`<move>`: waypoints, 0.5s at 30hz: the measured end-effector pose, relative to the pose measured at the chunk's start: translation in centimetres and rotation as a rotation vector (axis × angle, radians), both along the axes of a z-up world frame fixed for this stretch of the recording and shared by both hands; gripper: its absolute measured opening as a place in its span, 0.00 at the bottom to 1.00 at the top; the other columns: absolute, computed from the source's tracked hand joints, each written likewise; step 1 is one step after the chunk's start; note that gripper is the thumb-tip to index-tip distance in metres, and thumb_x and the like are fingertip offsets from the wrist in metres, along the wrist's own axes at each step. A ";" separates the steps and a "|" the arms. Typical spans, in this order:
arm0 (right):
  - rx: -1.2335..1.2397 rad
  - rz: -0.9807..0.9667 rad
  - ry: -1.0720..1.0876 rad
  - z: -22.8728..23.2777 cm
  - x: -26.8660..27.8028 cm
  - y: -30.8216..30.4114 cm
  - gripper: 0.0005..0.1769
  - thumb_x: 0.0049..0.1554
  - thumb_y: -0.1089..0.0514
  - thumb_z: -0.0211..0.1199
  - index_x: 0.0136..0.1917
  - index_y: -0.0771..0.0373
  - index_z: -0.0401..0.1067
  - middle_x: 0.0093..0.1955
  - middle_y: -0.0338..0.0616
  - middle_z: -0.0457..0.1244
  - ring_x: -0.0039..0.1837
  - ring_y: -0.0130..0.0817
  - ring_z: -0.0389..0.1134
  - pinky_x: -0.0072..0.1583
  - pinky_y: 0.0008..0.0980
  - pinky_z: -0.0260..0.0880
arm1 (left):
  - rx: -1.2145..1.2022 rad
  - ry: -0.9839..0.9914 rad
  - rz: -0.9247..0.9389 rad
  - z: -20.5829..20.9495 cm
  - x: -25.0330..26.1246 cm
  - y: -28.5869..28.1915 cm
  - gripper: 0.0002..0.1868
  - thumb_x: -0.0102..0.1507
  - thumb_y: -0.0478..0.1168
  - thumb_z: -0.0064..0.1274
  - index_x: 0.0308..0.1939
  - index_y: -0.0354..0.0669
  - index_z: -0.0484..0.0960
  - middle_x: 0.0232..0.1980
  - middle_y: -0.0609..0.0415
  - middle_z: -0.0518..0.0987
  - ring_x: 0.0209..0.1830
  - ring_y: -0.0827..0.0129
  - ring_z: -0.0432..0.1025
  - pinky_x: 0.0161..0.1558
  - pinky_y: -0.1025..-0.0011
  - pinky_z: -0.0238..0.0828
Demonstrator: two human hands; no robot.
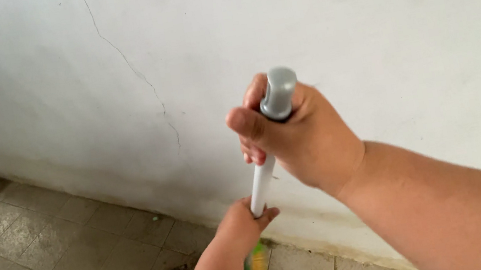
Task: The person moves a wire cage aside and uses a broom to sweep debris along a floor and into a corner by a pink bucket.
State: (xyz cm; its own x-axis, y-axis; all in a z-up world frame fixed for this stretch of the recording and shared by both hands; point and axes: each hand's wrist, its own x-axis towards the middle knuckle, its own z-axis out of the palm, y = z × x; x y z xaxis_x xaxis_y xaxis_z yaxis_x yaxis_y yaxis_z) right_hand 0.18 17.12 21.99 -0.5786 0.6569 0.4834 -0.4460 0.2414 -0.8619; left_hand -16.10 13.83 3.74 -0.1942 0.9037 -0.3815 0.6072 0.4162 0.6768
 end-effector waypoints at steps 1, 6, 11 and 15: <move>-0.020 0.019 0.039 -1.4 -0.4 0.0 0.12 0.63 0.53 0.66 0.42 0.57 0.67 0.34 0.38 0.64 0.38 0.28 0.65 0.44 0.32 0.72 | -0.043 0.046 0.046 -0.7 -1.3 0.2 0.23 0.60 0.56 0.62 0.54 0.52 0.79 0.39 0.52 0.84 0.38 0.62 0.77 0.46 0.61 0.73; -0.125 0.018 -0.068 -7.4 -3.0 -2.2 0.09 0.60 0.56 0.67 0.42 0.59 0.70 0.39 0.38 0.67 0.45 0.28 0.69 0.51 0.31 0.75 | 0.028 0.245 0.089 -6.2 -8.9 -0.2 0.20 0.61 0.52 0.60 0.54 0.50 0.82 0.46 0.48 0.84 0.47 0.53 0.77 0.51 0.58 0.73; -0.148 -0.018 -0.067 -7.5 -4.9 -3.1 0.11 0.58 0.54 0.67 0.41 0.60 0.69 0.39 0.38 0.68 0.45 0.28 0.70 0.52 0.31 0.74 | 0.051 0.285 0.122 -6.7 -12.2 -0.5 0.20 0.61 0.50 0.60 0.55 0.50 0.82 0.47 0.47 0.84 0.49 0.52 0.78 0.52 0.59 0.73; -0.019 -0.083 -0.179 -0.6 -3.9 -0.4 0.16 0.61 0.49 0.63 0.37 0.60 0.68 0.34 0.40 0.67 0.41 0.30 0.70 0.47 0.33 0.75 | 0.046 0.232 0.100 1.2 -8.7 -0.7 0.23 0.63 0.56 0.57 0.55 0.47 0.82 0.45 0.45 0.85 0.47 0.53 0.79 0.51 0.59 0.72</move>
